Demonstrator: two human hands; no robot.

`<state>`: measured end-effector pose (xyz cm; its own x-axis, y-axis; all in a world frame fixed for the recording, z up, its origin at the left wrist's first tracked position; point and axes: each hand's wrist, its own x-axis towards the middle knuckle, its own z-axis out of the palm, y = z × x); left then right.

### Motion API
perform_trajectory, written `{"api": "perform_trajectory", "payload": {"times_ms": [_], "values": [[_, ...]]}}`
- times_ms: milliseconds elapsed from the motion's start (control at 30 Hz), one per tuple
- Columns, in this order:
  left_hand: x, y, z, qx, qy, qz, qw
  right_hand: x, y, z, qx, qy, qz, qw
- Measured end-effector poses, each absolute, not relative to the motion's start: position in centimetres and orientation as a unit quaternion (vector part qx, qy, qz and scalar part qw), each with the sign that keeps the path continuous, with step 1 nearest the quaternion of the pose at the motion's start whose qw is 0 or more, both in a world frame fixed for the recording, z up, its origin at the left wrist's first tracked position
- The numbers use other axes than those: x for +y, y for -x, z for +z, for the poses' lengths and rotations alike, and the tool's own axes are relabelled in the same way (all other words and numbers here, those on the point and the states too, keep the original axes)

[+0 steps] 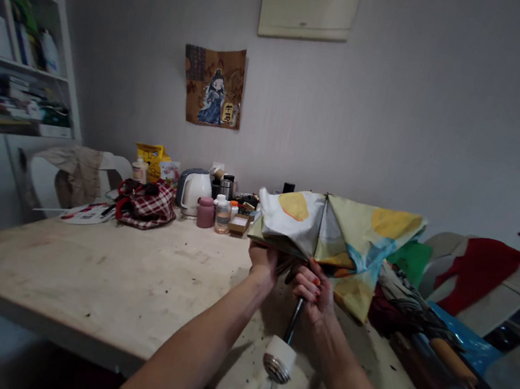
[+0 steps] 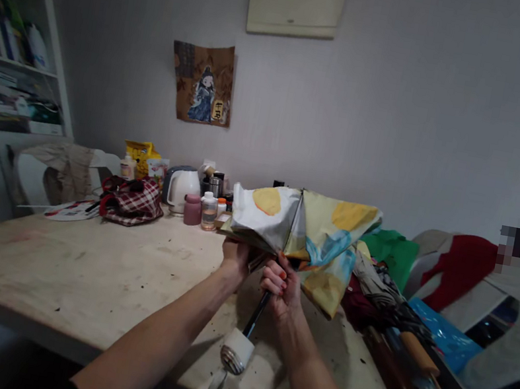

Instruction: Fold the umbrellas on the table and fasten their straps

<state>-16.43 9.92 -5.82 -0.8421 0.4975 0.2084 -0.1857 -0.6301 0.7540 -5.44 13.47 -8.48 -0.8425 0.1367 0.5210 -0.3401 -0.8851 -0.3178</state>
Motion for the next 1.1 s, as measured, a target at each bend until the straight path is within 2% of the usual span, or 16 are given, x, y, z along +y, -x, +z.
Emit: {"api": "perform_trajectory", "payload": {"times_ms": [133, 300, 367, 467, 633, 767, 933, 1000, 1100], "values": [[9.6, 17.5, -5.0, 0.367, -0.186, 0.901, 0.136, 13.5, 5.4, -8.6, -0.208, -0.244, 0.936, 0.145], [8.1, 19.2, -4.8, 0.531, -0.243, 0.81, -0.047, 13.8, 5.3, -8.6, -0.216, -0.25, 0.931, 0.156], [7.4, 19.3, -5.1, 0.582, -0.256, 0.768, -0.073, 13.8, 5.2, -8.4, -0.22, -0.254, 0.929, 0.158], [6.7, 18.7, -6.0, 0.588, -0.247, 0.768, -0.051, 13.8, 5.1, -8.2, -0.219, -0.243, 0.931, 0.163], [6.9, 18.2, -7.0, 0.508, -0.171, 0.843, 0.03, 13.8, 5.3, -8.3, -0.192, -0.235, 0.935, 0.185], [6.6, 18.0, -7.0, 0.49, -0.144, 0.858, 0.054, 13.8, 5.4, -8.4, -0.198, -0.252, 0.932, 0.168], [5.5, 17.1, -6.8, 0.507, -0.264, 0.818, -0.065, 14.2, 5.0, -8.3, -0.176, -0.266, 0.927, 0.198], [5.8, 17.0, -6.7, 0.48, -0.247, 0.842, -0.004, 14.1, 5.0, -8.3, -0.179, -0.268, 0.924, 0.204], [6.7, 17.2, -6.8, 0.43, -0.158, 0.869, 0.188, 13.7, 5.1, -8.3, -0.188, -0.273, 0.925, 0.184]]}}
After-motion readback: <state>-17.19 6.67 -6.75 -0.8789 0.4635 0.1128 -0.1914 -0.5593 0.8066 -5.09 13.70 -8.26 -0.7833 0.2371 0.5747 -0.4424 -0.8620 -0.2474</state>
